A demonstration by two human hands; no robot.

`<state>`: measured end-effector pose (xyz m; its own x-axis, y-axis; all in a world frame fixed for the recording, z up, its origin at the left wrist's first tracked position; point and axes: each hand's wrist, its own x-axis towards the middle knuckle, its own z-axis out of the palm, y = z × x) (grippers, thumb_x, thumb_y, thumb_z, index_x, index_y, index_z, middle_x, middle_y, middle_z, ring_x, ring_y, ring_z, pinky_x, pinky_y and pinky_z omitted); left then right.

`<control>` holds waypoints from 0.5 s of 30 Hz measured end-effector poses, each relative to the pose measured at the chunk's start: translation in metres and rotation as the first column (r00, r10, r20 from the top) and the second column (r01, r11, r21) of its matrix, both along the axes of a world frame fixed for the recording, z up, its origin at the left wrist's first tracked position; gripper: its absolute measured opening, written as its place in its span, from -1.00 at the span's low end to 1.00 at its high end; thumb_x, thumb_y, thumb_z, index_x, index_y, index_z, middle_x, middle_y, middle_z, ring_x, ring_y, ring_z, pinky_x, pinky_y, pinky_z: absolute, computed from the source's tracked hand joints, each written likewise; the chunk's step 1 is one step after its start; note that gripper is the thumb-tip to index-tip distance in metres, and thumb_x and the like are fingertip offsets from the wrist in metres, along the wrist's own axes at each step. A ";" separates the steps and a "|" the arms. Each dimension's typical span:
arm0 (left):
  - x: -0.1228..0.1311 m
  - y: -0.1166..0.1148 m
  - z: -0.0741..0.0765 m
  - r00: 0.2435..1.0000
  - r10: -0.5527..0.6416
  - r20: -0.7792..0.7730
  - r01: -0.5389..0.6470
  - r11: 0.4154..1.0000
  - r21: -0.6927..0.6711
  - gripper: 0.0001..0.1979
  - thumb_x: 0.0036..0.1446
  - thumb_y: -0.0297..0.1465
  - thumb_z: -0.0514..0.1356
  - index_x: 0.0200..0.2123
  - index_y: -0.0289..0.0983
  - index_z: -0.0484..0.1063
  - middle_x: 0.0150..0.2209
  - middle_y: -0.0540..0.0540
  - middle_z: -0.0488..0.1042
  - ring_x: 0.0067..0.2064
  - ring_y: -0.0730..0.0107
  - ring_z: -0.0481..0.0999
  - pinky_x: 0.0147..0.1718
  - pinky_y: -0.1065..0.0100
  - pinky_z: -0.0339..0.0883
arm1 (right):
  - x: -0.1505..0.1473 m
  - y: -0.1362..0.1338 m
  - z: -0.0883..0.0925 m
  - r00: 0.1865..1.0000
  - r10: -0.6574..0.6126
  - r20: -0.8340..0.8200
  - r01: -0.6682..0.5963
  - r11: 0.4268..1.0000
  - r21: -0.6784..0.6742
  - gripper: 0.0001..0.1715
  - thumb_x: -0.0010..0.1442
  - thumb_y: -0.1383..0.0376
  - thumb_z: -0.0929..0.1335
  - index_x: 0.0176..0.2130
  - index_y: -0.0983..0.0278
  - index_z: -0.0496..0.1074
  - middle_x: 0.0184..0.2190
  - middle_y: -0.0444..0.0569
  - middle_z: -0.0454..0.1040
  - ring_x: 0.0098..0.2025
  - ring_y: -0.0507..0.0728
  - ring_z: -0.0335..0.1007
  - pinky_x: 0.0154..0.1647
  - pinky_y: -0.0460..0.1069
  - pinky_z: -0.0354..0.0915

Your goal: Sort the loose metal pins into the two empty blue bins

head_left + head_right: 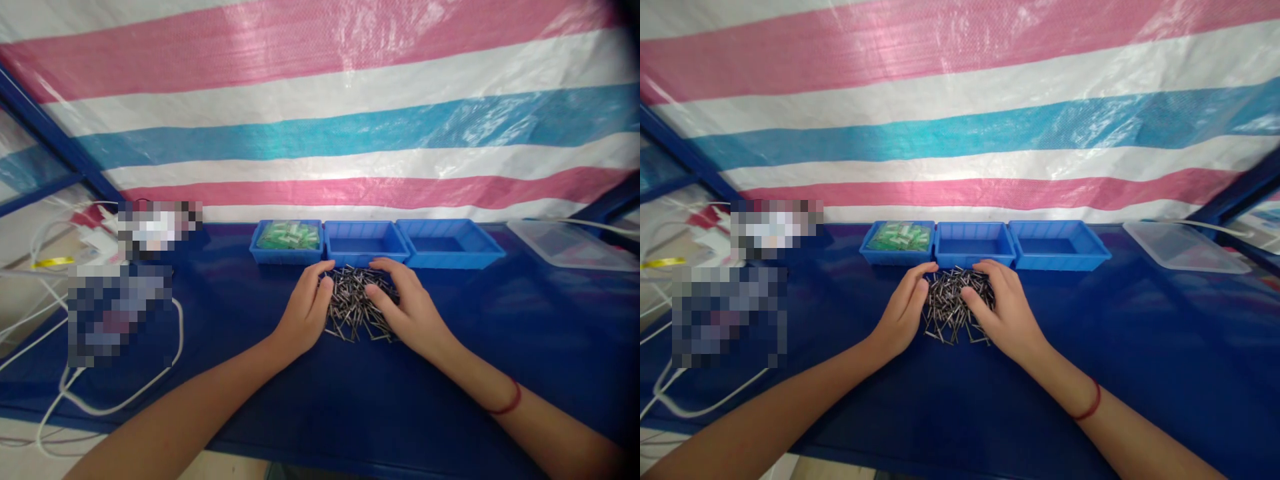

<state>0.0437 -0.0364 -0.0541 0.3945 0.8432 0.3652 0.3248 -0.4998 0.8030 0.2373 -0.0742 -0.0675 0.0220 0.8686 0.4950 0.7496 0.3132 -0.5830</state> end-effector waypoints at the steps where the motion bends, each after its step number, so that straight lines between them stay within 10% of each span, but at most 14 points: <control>1: 0.000 0.001 0.000 0.999 0.023 0.033 -0.023 1.000 -0.016 -0.66 0.36 -0.28 -0.13 0.06 -0.26 0.28 0.09 -0.17 0.37 0.17 0.31 0.31 0.22 0.20 0.10 | 0.003 0.000 0.001 1.000 -0.021 -0.004 0.021 1.000 0.011 -0.65 0.24 0.13 0.27 0.00 0.19 0.30 -0.01 0.11 0.40 0.08 0.29 0.28 0.10 0.25 0.19; 6: -0.001 0.008 -0.002 0.992 0.086 0.092 -0.081 0.995 -0.062 -0.68 0.35 -0.28 -0.10 -0.04 -0.27 0.35 -0.03 -0.14 0.45 0.09 0.32 0.39 0.16 0.25 0.16 | 0.009 0.002 0.020 0.991 0.076 0.107 -0.077 0.997 0.008 -0.89 0.16 0.35 0.27 -0.30 0.22 0.39 -0.27 0.02 0.46 -0.15 0.21 0.38 -0.08 0.13 0.29; 11: -0.002 0.008 -0.002 0.993 0.074 0.093 -0.067 0.995 -0.069 -0.70 0.35 -0.30 -0.07 -0.05 -0.28 0.37 -0.09 -0.12 0.47 0.00 0.35 0.43 0.09 0.30 0.20 | 0.011 0.001 0.053 0.856 0.447 0.258 -0.365 0.878 -0.311 -0.81 0.01 0.48 0.26 -0.50 0.22 0.35 -0.49 -0.10 0.42 -0.37 0.11 0.33 -0.30 0.02 0.25; 15: -0.002 0.007 0.001 0.994 0.069 0.089 -0.062 0.995 -0.074 -0.73 0.33 -0.32 -0.03 -0.06 -0.28 0.38 -0.11 -0.11 0.48 -0.03 0.35 0.44 0.06 0.32 0.22 | 0.013 -0.007 0.060 0.806 0.496 0.323 -0.355 0.841 -0.408 -0.88 0.03 0.35 0.33 -0.52 0.22 0.32 -0.51 -0.12 0.38 -0.41 0.08 0.31 -0.39 -0.02 0.18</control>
